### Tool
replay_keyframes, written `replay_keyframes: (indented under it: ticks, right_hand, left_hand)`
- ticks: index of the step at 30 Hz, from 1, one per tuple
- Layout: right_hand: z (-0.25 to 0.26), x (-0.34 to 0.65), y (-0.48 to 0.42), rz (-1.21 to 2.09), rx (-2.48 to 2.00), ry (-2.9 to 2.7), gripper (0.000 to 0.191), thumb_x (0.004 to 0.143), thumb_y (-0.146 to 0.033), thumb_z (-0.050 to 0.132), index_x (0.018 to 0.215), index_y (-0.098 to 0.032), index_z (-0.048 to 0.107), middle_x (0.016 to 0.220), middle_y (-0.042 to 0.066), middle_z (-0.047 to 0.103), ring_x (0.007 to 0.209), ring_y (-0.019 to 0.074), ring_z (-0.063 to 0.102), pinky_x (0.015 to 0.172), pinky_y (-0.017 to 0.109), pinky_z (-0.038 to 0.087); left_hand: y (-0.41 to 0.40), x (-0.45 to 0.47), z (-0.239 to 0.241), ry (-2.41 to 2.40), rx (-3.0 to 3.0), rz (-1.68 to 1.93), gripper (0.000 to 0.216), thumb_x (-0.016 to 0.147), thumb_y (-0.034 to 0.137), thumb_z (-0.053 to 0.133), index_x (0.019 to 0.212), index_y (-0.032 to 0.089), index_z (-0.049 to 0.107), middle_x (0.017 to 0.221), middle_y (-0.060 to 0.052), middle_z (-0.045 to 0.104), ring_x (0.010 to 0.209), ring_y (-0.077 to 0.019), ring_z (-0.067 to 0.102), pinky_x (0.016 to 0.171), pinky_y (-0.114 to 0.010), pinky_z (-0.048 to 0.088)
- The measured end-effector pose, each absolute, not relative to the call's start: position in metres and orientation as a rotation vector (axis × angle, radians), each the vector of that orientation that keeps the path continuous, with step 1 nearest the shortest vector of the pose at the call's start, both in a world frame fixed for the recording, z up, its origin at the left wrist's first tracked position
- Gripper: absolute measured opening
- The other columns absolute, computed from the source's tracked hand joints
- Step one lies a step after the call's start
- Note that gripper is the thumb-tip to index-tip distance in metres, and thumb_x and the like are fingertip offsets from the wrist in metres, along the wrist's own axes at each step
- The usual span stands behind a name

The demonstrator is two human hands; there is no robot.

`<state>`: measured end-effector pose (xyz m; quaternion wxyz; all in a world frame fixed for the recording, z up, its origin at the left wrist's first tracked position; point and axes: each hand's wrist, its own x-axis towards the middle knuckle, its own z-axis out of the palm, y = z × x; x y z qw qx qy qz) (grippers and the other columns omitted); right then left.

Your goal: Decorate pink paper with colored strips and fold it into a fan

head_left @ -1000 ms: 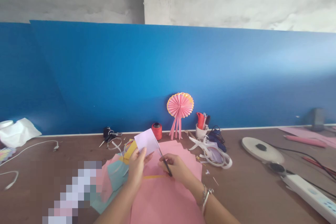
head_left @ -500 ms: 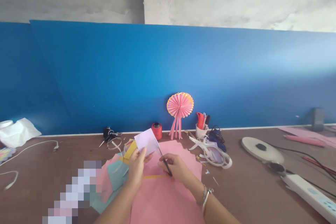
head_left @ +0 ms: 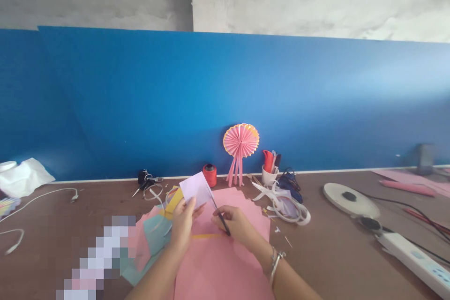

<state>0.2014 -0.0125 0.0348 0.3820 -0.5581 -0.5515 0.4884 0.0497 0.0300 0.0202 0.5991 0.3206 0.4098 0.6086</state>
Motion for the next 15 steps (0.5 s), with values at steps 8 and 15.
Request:
replay_keyframes:
  ticks: [8, 15]
  right_hand:
    - [0.0382, 0.2006, -0.0139, 1.235, -1.447, -1.41, 0.028, 0.069, -0.036, 0.063, 0.085, -0.014, 0.063, 0.052, -0.004, 0.048, 0.044, 0.0082, 0.043, 0.035, 0.018, 0.033]
    - [0.0384, 0.2011, -0.0138, 1.237, -1.437, -1.414, 0.029, 0.07, -0.037, 0.062, 0.087, -0.013, 0.063, 0.053, -0.004, 0.048, 0.044, 0.0077, 0.043, 0.035, 0.017, 0.032]
  left_hand:
    - [0.03, 0.05, 0.0213, 0.943, 0.73, 1.397, 0.029, 0.072, 0.024, 0.066, 0.099, 0.014, 0.061, 0.099, -0.008, 0.068, 0.082, -0.0212, 0.069, 0.073, -0.03, 0.057]
    - [0.0278, 0.0501, 0.0254, 0.947, 0.716, 1.405, 0.029, 0.072, 0.023, 0.066, 0.099, 0.014, 0.061, 0.099, -0.009, 0.068, 0.082, -0.0214, 0.068, 0.074, -0.03, 0.057]
